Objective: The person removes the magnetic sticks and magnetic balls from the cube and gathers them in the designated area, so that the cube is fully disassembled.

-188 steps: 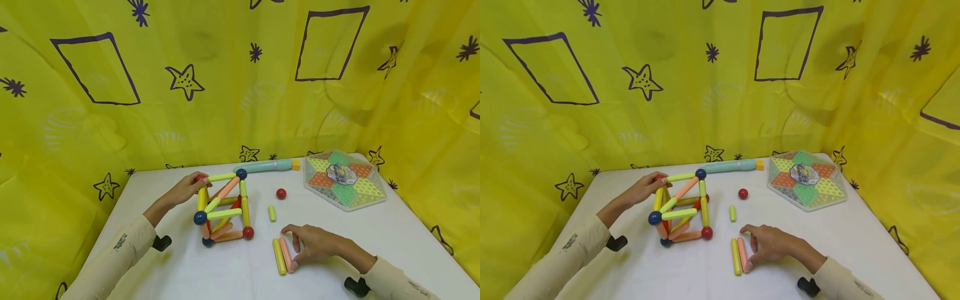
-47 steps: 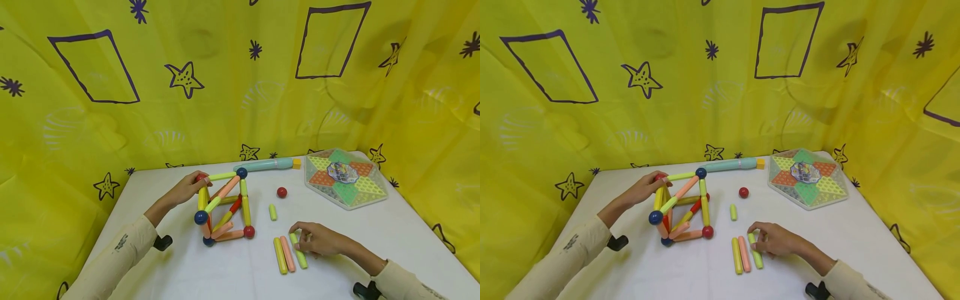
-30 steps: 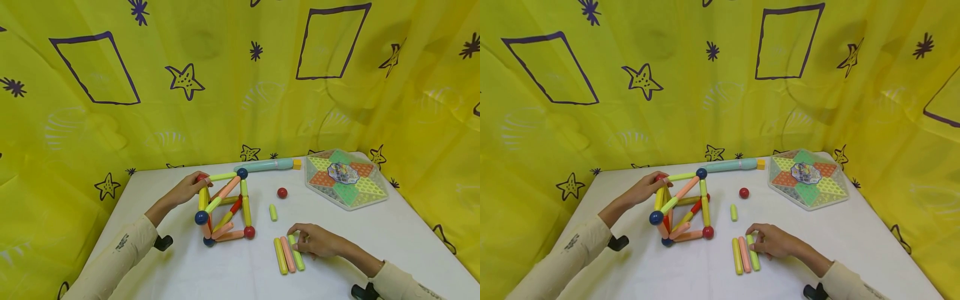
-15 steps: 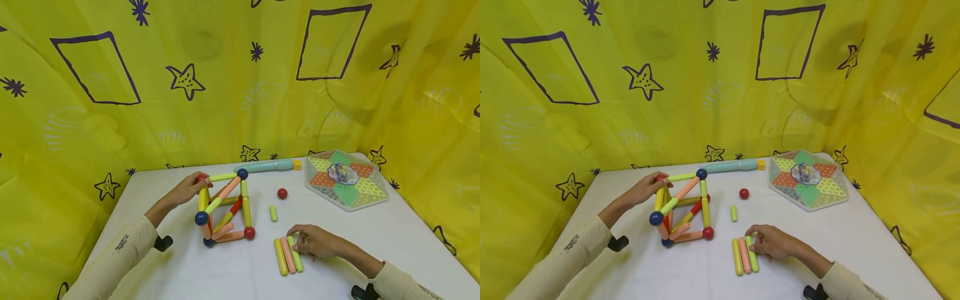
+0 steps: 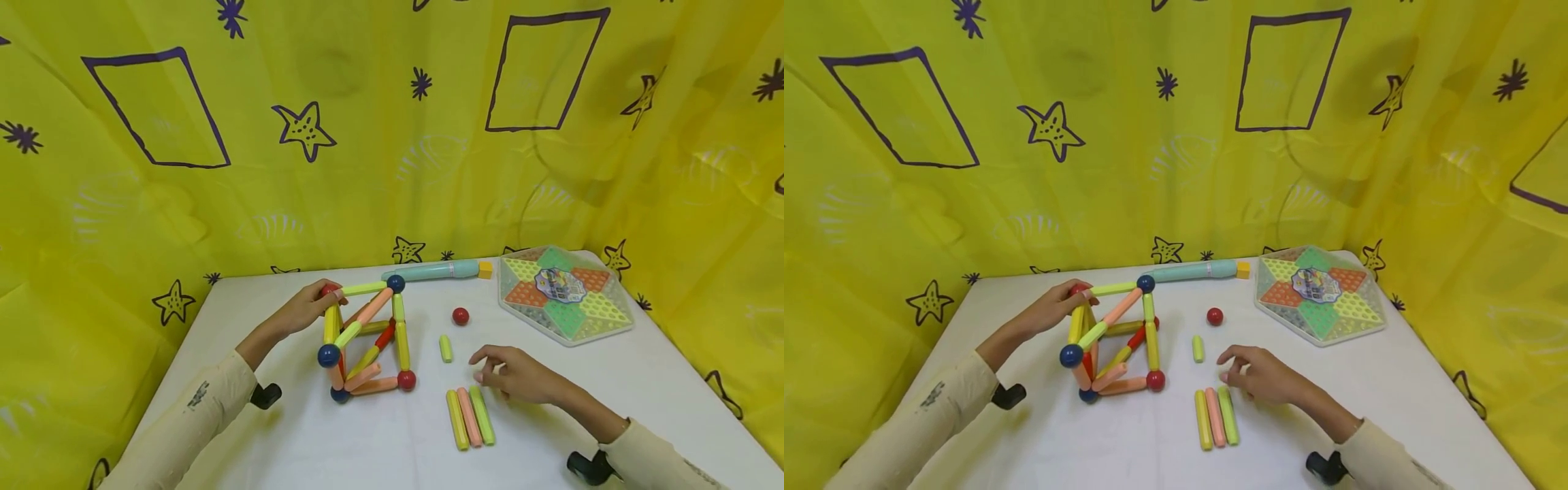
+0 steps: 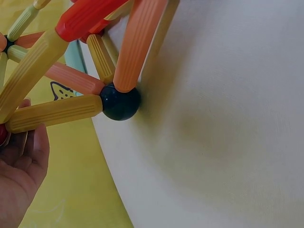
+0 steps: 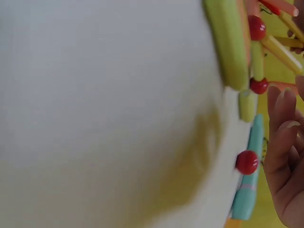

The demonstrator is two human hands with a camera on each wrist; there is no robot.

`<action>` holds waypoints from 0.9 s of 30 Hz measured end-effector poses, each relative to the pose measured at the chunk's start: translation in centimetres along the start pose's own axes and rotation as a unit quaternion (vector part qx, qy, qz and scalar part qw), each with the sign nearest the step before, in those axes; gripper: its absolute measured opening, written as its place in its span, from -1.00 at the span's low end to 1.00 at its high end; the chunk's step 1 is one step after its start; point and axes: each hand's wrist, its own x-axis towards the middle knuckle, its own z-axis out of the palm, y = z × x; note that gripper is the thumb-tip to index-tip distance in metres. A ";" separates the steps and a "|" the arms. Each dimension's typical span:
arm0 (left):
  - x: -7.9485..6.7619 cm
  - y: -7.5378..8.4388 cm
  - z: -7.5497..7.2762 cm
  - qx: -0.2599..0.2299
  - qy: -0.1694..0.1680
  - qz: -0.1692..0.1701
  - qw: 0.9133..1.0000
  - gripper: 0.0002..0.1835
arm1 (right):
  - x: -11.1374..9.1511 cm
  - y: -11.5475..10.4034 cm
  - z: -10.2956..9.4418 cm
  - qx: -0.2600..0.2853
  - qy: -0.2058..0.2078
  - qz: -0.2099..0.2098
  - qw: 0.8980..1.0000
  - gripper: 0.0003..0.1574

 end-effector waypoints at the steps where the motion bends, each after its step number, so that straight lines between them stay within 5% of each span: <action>1: -0.1 0.0 -0.1 0.001 0.001 -0.001 1.000 -0.59 | 0.6 -0.5 0.1 -0.001 0.005 -0.005 1.000 -0.63; 8: -0.1 -0.3 -0.1 -0.002 0.004 0.002 1.000 -0.60 | 5.6 -4.0 3.2 0.000 -0.025 -0.041 0.999 -0.63; 17: 0.3 -0.2 0.1 -0.013 0.008 0.007 1.000 -0.63 | 11.2 -7.7 8.2 -0.090 -0.034 -0.056 0.994 -0.56; 22: 0.3 -0.1 0.1 -0.014 0.006 0.014 1.000 -0.61 | 12.9 -8.4 10.1 -0.083 -0.050 -0.042 0.994 -0.52; 27: 0.2 -0.4 -0.1 -0.012 0.009 0.016 1.000 -0.60 | 13.6 -8.5 11.1 -0.067 -0.072 -0.035 0.994 -0.69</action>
